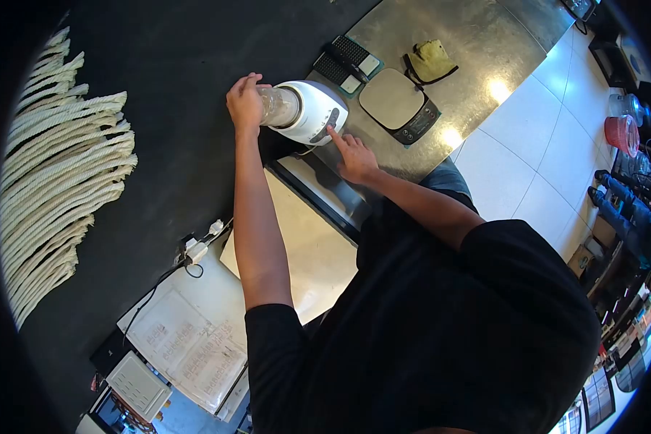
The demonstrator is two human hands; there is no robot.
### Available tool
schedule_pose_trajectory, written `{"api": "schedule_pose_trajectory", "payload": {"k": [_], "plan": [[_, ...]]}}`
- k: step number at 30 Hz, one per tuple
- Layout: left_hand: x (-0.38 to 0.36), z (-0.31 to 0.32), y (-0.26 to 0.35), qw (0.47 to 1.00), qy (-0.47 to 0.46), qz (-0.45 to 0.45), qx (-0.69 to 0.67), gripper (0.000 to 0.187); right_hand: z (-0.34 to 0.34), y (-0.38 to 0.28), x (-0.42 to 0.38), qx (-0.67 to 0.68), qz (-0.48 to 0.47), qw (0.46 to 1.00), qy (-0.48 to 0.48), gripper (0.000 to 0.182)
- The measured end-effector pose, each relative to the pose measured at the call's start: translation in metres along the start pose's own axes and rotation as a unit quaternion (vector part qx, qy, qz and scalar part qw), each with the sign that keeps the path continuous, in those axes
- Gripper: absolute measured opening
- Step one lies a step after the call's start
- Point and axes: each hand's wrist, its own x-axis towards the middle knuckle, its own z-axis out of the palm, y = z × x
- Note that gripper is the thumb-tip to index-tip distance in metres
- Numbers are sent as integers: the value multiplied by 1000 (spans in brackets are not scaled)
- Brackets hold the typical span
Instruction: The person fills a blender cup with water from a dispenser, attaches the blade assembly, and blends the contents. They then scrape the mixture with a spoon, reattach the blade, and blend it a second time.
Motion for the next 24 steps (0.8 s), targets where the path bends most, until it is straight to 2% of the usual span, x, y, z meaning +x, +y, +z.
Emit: {"api": "schedule_pose_trajectory", "payload": {"k": [3, 6, 14, 18, 21, 24], "plan": [[3, 1, -3, 1000, -2, 2, 6, 31, 4, 4, 0, 29, 3, 1000, -6, 104], [1, -1, 1, 1000, -1, -2, 2, 31, 15, 9, -3, 35, -10, 999, 38, 105], [2, 0, -1, 1000, -2, 3, 3, 31, 18, 14, 1, 26, -9, 1000, -10, 107], [0, 0, 2, 1000, -2, -5, -2, 31, 12, 11, 1, 20, 0, 1000, -10, 107], [0, 0, -1, 1000, -5, -1, 7, 31, 13, 7, -1, -32, -12, 999, 10, 106], [-1, 2, 1, 1000, 0, 14, 4, 30, 9, 5, -2, -31, 15, 999, -27, 105]]}}
